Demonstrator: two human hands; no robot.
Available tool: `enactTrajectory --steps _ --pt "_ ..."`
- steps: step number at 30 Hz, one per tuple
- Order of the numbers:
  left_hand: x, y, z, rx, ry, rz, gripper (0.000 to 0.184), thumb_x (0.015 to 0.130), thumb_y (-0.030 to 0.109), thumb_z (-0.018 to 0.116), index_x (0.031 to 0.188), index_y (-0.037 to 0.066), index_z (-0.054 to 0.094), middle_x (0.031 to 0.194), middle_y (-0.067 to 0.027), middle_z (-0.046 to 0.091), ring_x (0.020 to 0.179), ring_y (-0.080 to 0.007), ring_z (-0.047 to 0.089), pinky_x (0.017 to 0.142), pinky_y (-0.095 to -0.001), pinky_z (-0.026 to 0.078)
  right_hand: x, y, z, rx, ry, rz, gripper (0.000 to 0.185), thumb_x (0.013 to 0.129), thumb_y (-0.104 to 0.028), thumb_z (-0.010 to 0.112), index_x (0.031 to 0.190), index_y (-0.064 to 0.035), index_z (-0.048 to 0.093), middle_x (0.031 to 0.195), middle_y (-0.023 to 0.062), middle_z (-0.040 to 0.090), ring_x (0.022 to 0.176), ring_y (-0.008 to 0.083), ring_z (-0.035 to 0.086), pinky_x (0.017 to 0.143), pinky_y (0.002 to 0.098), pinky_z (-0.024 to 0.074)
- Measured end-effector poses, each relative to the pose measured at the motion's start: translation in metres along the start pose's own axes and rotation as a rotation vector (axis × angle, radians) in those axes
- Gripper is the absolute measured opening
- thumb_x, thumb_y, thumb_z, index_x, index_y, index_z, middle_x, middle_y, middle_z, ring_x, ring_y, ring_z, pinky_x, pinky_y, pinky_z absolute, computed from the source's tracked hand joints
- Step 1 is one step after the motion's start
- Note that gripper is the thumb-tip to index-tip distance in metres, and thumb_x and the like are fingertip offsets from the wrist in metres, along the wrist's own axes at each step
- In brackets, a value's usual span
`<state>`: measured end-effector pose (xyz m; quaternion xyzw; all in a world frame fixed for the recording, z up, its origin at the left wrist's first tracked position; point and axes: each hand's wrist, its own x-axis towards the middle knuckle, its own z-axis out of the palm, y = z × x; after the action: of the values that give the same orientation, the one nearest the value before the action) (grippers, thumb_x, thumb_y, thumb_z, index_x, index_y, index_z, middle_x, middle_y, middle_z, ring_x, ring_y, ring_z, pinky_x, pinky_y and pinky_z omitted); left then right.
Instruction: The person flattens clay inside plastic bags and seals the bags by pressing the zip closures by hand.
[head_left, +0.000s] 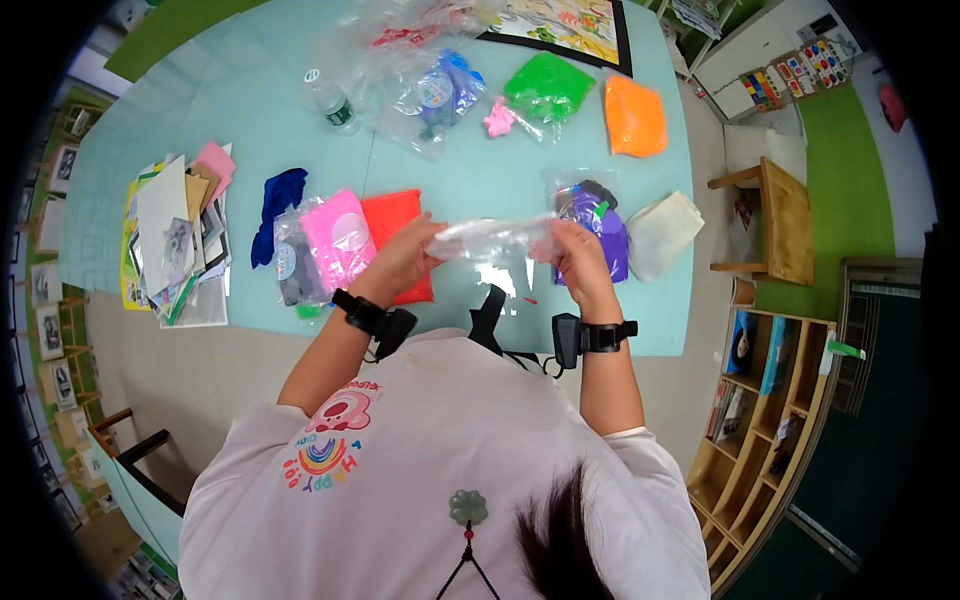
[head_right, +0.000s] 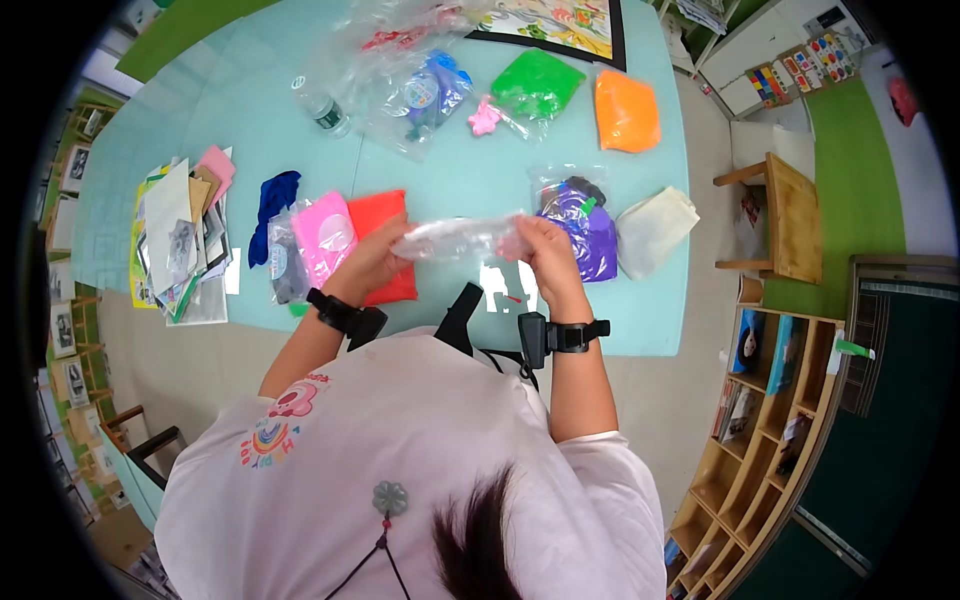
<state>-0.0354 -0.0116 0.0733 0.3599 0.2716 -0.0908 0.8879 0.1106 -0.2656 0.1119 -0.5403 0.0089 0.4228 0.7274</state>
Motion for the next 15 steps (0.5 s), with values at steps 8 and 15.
enactTrajectory --steps 8,15 --pt "-0.031 0.022 0.011 -0.156 0.096 0.019 0.033 0.100 0.022 0.055 0.124 -0.001 0.058 0.119 -0.0151 0.064 0.102 -0.0212 0.067 0.090 -0.0277 0.056 0.033 0.057 0.008 -0.446 -0.042 -0.401 0.049 0.089 -0.013 0.073 0.132 -0.0012 0.053 0.133 0.0091 0.058 0.120 0.0143 0.053 0.104 0.0309 0.0413" --pt "-0.037 0.024 -0.005 0.342 0.141 0.348 0.045 0.104 0.035 0.052 0.132 -0.001 0.055 0.123 -0.0093 0.064 0.110 -0.0182 0.061 0.095 -0.0305 0.048 0.031 0.055 0.036 -0.120 0.013 -0.351 0.027 0.096 -0.018 0.068 0.117 -0.0009 0.064 0.105 0.0037 0.070 0.090 0.0088 0.063 0.081 0.0250 0.0507"
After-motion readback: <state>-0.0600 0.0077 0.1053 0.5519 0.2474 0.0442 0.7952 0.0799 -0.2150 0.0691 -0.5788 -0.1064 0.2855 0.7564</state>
